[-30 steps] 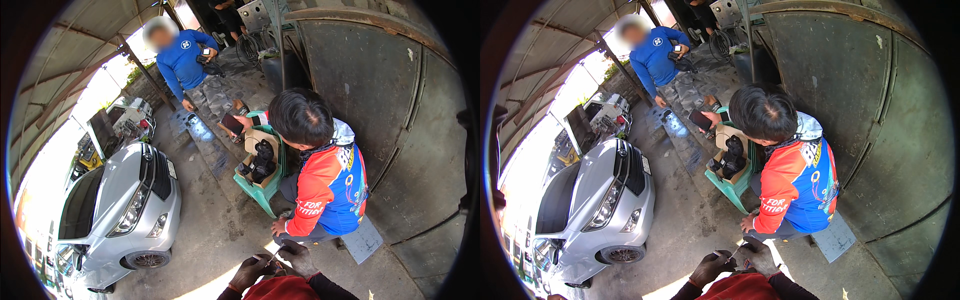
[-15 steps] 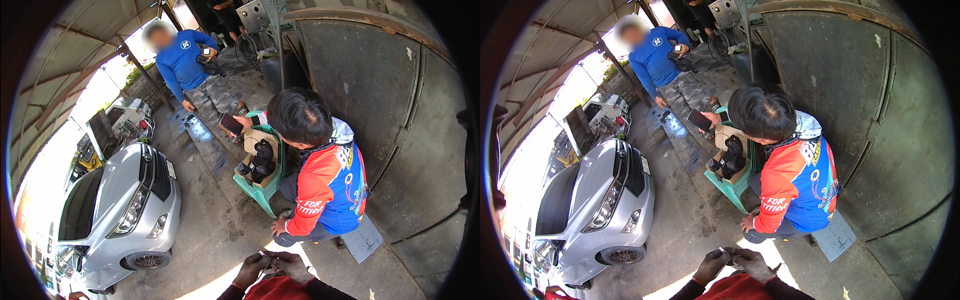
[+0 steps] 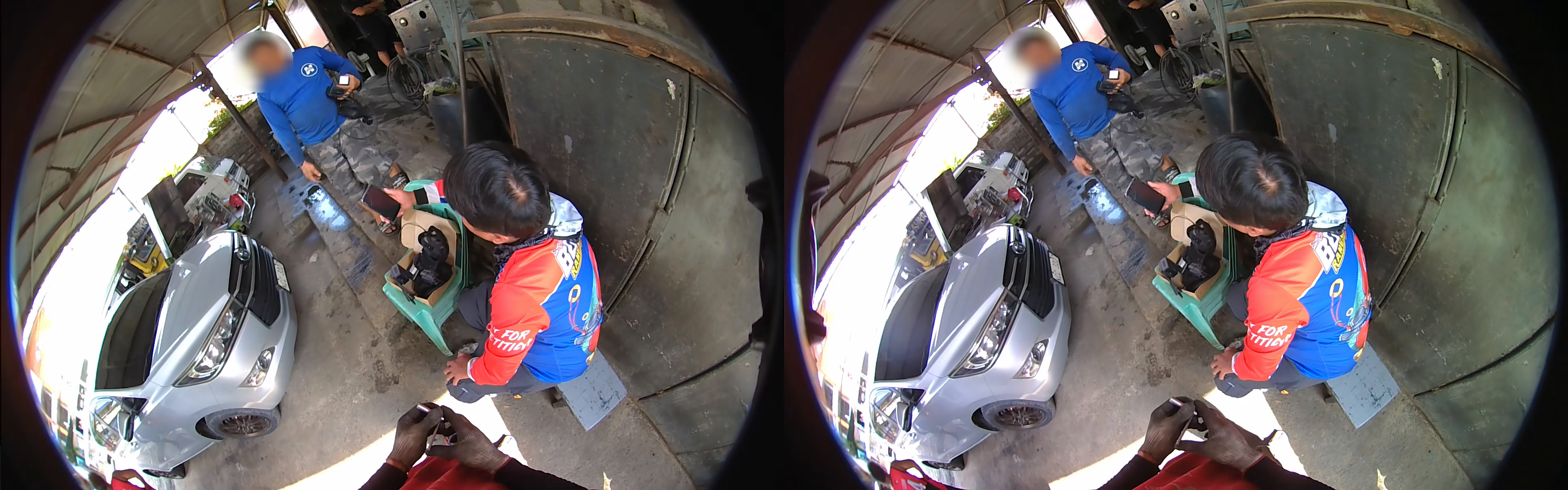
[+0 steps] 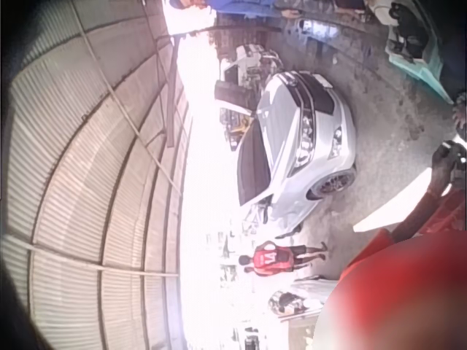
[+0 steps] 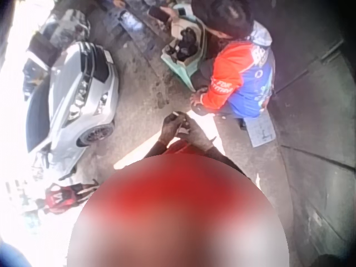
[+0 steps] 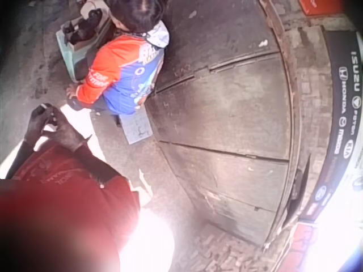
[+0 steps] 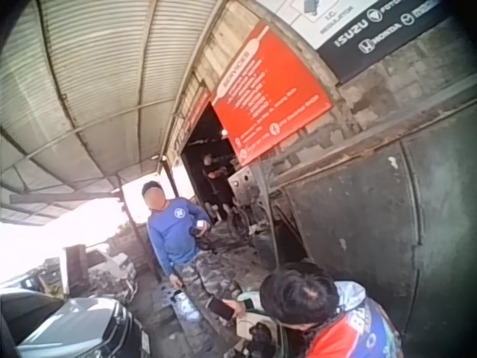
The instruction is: The person opens the hood of a white van and works on the engine using various tools. They remove and adjust components within the engine bay, handling hoses and mechanical parts.
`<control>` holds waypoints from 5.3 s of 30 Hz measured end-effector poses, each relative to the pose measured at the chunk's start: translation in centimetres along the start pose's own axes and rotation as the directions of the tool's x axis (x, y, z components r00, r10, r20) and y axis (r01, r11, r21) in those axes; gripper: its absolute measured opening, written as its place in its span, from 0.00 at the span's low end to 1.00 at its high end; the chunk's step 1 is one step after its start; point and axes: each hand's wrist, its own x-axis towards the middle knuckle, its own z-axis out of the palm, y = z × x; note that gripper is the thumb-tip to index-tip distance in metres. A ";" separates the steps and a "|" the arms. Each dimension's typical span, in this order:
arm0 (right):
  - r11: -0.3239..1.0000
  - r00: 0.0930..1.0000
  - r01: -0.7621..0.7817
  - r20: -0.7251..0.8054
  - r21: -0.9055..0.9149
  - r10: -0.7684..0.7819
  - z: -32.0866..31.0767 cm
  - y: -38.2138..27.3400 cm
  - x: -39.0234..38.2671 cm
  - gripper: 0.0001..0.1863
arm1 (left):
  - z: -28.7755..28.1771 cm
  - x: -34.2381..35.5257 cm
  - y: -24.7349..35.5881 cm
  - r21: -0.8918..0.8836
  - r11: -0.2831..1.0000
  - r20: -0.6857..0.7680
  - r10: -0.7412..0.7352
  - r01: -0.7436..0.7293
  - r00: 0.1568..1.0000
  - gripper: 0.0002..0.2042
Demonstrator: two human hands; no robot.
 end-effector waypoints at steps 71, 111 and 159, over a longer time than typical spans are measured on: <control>0.995 1.000 -0.001 0.026 -0.097 0.003 0.3 0.6 0.6 0.53 | -0.2 -1.1 1.3 -0.114 0.993 -0.081 -0.023 0.014 0.996 0.13; 0.869 0.969 -0.107 -0.144 0.484 0.200 -1.4 2.5 4.2 0.29 | -3.0 -2.7 1.7 -0.104 0.993 0.089 -0.049 0.058 0.995 0.14; 0.867 0.939 0.332 0.223 -0.372 -0.263 30.4 -2.7 72.9 0.54 | -55.1 39.0 27.5 -0.191 0.915 -0.417 0.253 -0.356 0.873 0.09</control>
